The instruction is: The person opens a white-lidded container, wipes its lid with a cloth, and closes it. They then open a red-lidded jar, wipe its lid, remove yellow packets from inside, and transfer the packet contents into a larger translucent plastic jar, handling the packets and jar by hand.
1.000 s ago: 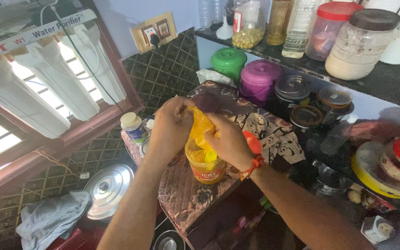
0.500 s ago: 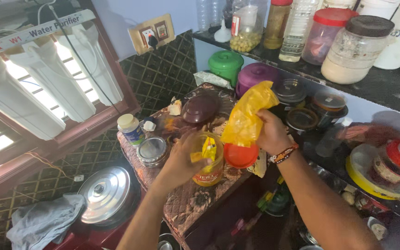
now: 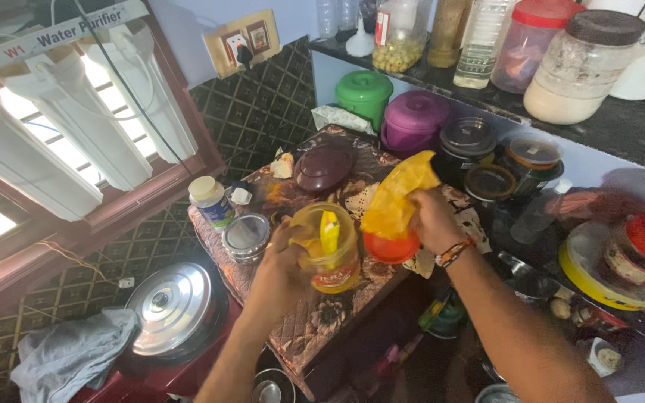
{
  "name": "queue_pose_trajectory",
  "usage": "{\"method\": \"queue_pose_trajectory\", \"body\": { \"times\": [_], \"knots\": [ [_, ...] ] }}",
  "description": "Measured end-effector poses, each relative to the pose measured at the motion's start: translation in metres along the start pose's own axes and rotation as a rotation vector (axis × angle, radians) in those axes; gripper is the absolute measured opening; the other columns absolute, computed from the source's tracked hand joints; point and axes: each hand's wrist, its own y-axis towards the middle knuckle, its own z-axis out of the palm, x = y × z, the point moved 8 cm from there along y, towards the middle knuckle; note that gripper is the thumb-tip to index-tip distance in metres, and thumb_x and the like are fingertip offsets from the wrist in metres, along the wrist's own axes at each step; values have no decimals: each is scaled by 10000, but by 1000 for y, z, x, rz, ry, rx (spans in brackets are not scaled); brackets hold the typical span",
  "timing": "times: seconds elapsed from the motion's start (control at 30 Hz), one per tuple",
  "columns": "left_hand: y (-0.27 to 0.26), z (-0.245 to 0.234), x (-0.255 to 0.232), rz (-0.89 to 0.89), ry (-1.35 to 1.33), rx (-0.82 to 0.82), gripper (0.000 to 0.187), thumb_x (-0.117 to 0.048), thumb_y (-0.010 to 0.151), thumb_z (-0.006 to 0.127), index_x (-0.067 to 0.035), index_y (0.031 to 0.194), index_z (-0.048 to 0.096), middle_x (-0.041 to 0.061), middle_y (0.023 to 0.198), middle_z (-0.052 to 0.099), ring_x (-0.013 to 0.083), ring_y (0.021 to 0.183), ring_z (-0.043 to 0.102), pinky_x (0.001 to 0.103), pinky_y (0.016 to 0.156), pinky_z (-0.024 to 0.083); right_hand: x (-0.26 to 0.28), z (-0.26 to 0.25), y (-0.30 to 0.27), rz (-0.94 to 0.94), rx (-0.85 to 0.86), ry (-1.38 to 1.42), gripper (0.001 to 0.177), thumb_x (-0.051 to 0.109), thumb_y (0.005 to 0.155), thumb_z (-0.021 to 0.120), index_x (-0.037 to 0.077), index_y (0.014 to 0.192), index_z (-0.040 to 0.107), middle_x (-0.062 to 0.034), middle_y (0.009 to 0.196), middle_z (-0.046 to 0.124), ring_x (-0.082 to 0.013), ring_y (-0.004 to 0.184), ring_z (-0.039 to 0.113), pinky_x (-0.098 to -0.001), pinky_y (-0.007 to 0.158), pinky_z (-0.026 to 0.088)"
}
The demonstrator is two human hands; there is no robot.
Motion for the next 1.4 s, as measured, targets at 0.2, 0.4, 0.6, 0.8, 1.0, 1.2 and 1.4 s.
{"method": "queue_pose_trajectory", "body": {
  "times": [0.2, 0.4, 0.6, 0.8, 1.0, 1.2, 1.4],
  "knots": [
    [-3, -61, -9, -71, 36, -102, 253, -55, 716, 845, -4, 897, 676, 182, 1482, 519, 413, 1463, 401, 457, 1043, 519, -59, 26, 1, 199, -28, -305, 276, 104, 946, 575, -46, 1163, 654, -101, 1013, 618, -224, 912, 613, -395, 840, 572],
    [-4, -75, -16, -36, 63, -65, 249, -89, 750, 840, 7, 894, 660, 186, 1504, 506, 414, 1478, 385, 473, 1057, 504, -80, 91, -9, 410, 56, -247, 249, 67, 932, 589, -91, 1107, 668, -114, 984, 727, -221, 917, 735, -356, 843, 618],
    [-6, -25, 7, -132, -32, 70, 226, -75, 773, 784, 6, 954, 674, 178, 1532, 459, 390, 1491, 371, 435, 1043, 502, -52, 107, -18, 266, 91, -575, 314, 14, 890, 570, 10, 1194, 649, -106, 1049, 757, -195, 913, 744, -339, 769, 631],
    [-9, 2, 14, 5, -5, 84, 243, -68, 760, 810, 24, 930, 663, 235, 1527, 447, 429, 1508, 302, 472, 1125, 423, -9, 83, -28, 92, -46, -954, 496, 97, 894, 684, 50, 1355, 507, -122, 1144, 693, -206, 982, 699, -362, 834, 577],
    [-15, 3, 16, 13, -10, 19, 282, -125, 802, 826, 4, 987, 656, 245, 1560, 411, 432, 1526, 279, 482, 1154, 401, 66, 100, -53, -319, -60, -981, 380, 95, 932, 625, 33, 1305, 589, -135, 1214, 679, -207, 987, 705, -340, 850, 570],
    [-20, 0, 11, 3, 26, -7, 394, -148, 794, 823, -18, 1111, 628, 236, 1570, 380, 429, 1499, 313, 492, 1154, 389, 104, 172, -80, -548, 233, -1080, 214, 169, 947, 634, 93, 1117, 740, -106, 1086, 749, -227, 884, 742, -338, 763, 602],
    [-27, 5, 16, -125, -36, -39, 613, -127, 764, 795, 9, 1291, 513, 211, 1585, 382, 398, 1456, 393, 453, 1112, 438, 93, 217, -79, -289, 400, -1419, 316, 366, 918, 635, 157, 1125, 751, -136, 967, 757, -333, 888, 720, -464, 801, 553]
  ]
}}
